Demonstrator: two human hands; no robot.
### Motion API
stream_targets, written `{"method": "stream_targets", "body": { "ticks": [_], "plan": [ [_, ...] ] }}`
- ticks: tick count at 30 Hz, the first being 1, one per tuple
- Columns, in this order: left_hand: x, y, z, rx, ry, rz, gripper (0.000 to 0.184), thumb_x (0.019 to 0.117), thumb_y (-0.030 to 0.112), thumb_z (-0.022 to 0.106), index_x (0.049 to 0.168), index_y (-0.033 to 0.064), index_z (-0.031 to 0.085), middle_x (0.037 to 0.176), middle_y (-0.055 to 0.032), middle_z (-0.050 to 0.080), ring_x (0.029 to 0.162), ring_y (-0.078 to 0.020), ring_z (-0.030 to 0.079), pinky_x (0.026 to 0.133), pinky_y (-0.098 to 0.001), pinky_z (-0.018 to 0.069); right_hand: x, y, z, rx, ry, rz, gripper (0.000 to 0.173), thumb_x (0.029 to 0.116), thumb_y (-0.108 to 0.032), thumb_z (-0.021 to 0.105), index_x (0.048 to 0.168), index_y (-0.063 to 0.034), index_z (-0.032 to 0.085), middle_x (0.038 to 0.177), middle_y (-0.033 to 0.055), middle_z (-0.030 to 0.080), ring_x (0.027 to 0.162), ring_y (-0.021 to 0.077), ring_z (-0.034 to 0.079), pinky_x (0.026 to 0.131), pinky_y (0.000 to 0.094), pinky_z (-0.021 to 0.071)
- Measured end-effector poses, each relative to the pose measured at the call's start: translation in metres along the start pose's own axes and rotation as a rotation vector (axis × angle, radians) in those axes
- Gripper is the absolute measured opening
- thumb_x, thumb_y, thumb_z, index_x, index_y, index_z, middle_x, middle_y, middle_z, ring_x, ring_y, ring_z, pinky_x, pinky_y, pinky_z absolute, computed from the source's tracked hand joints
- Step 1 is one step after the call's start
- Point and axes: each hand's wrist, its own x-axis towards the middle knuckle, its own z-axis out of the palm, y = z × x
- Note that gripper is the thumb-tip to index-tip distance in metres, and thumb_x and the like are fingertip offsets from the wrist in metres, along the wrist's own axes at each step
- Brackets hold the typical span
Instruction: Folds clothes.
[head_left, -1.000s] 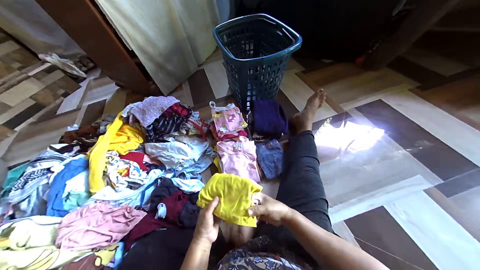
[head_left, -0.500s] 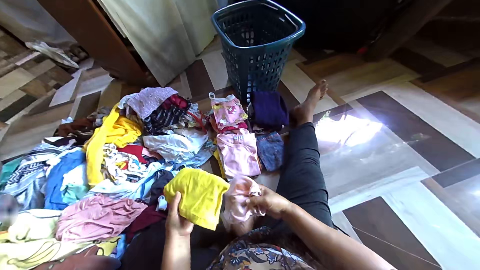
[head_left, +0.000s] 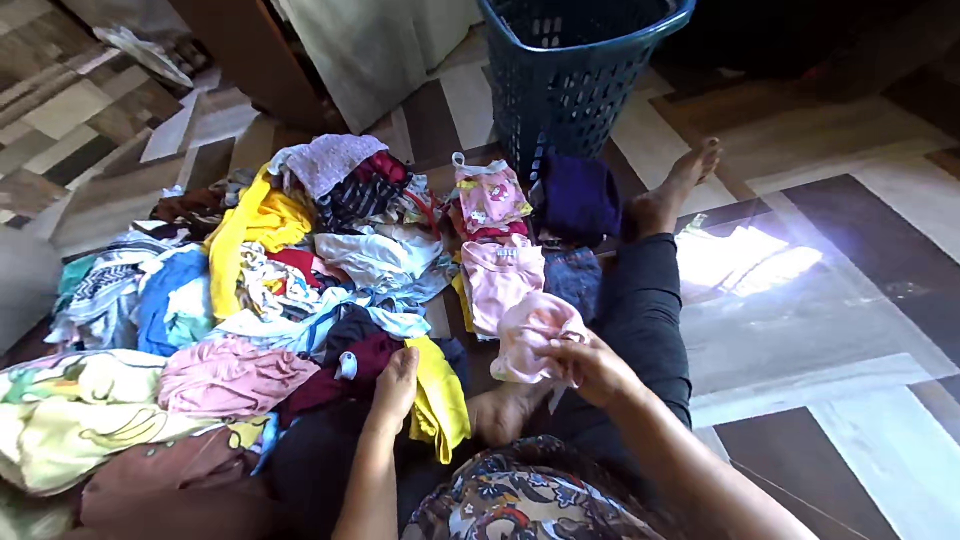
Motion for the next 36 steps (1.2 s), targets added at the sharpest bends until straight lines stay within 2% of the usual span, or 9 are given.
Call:
{"method": "stream_targets", "body": {
  "ticks": [2,4,5,7,9,15,23,30,36],
  "plan": [
    [0.002,0.0,-0.003,0.039,-0.003,-0.027,0.056,0.1127,0.037,0.028,0.14,-0.0054,0.052,0.135,-0.0268,0.059,0.126,-0.0321,0.057,0.108,-0.051,0.043,-0.001,-0.003,-0.001,0.017,0.021,-0.017,0.019,0.0946,-0.003,0.048,0.111,-0.0078,0.056,0.084,0.0004,0.074,0.07,0.0073,0.07,0.065,0.0238,0.0591],
    [0.004,-0.001,0.001,0.112,-0.024,-0.061,0.053,0.1122,0.04,0.03,0.13,-0.0002,0.059,0.097,-0.0139,0.063,0.079,-0.019,0.058,0.07,-0.0381,0.0494,0.001,-0.001,0.0,-0.003,0.033,0.014,0.019,0.0971,-0.002,0.045,0.113,-0.0078,0.054,0.085,0.0,0.073,0.072,0.0074,0.07,0.066,0.024,0.06],
    [0.005,-0.001,0.004,0.124,-0.088,-0.07,0.05,0.1113,0.04,0.035,0.131,0.0002,0.059,0.091,-0.013,0.062,0.07,-0.0186,0.057,0.064,-0.0369,0.0491,0.003,0.004,0.002,-0.043,0.04,0.051,0.018,0.099,-0.001,0.046,0.114,-0.007,0.054,0.083,-0.0004,0.072,0.069,0.0063,0.068,0.064,0.023,0.0584],
    [0.008,-0.005,0.016,0.186,-0.243,-0.082,0.049,0.1075,0.04,0.049,0.136,0.0009,0.056,0.111,-0.0223,0.067,0.091,-0.0316,0.067,0.081,-0.0498,0.0551,0.01,0.019,0.006,-0.161,0.034,0.155,0.017,0.1023,-0.002,0.05,0.119,-0.0047,0.053,0.081,-0.0005,0.067,0.065,0.0054,0.062,0.059,0.022,0.0532],
    [0.011,-0.016,0.036,0.247,-0.346,-0.059,0.057,0.1038,0.042,0.057,0.143,0.0,0.052,0.126,-0.0271,0.064,0.114,-0.039,0.064,0.101,-0.056,0.0493,0.015,0.037,0.007,-0.232,0.01,0.243,0.024,0.103,-0.004,0.052,0.127,-0.0036,0.051,0.084,0.0009,0.066,0.065,0.0068,0.062,0.059,0.0234,0.0526],
    [0.007,-0.012,0.07,0.54,-0.392,0.016,0.072,0.0972,0.054,0.062,0.146,0.0018,0.051,0.146,-0.0238,0.052,0.136,-0.039,0.049,0.112,-0.0589,0.0379,0.018,0.05,-0.004,-0.195,0.071,0.277,0.025,0.1032,-0.004,0.052,0.128,-0.0028,0.05,0.087,0.0032,0.066,0.069,0.0091,0.064,0.062,0.0251,0.0547],
    [0.018,0.0,0.121,0.732,-0.464,0.093,0.089,0.0912,0.057,0.067,0.155,0.0023,0.038,0.149,-0.0251,0.048,0.136,-0.0414,0.049,0.109,-0.0594,0.0409,0.029,0.032,-0.025,-0.071,0.232,0.105,0.013,0.1046,-0.004,0.047,0.115,-0.0025,0.054,0.083,0.004,0.068,0.069,0.0106,0.066,0.064,0.0271,0.0571],
    [0.038,-0.018,0.11,0.432,-0.423,0.065,0.056,0.1045,0.043,0.054,0.145,0.0055,0.053,0.138,-0.0224,0.06,0.13,-0.0364,0.058,0.11,-0.0569,0.043,0.025,0.031,-0.043,-0.024,0.277,0.09,0.015,0.1068,-0.007,0.041,0.11,-0.0033,0.055,0.08,0.0036,0.068,0.069,0.0109,0.067,0.065,0.0283,0.058],
    [0.031,-0.005,0.113,0.569,-0.409,0.077,0.056,0.1044,0.037,0.054,0.149,0.004,0.046,0.137,-0.0231,0.06,0.127,-0.0383,0.059,0.108,-0.0566,0.0445,0.025,0.018,-0.045,0.006,0.243,0.019,0.02,0.1075,-0.007,0.038,0.11,-0.0038,0.058,0.08,0.0034,0.069,0.07,0.01,0.067,0.068,0.0275,0.0586]
  ]
}}
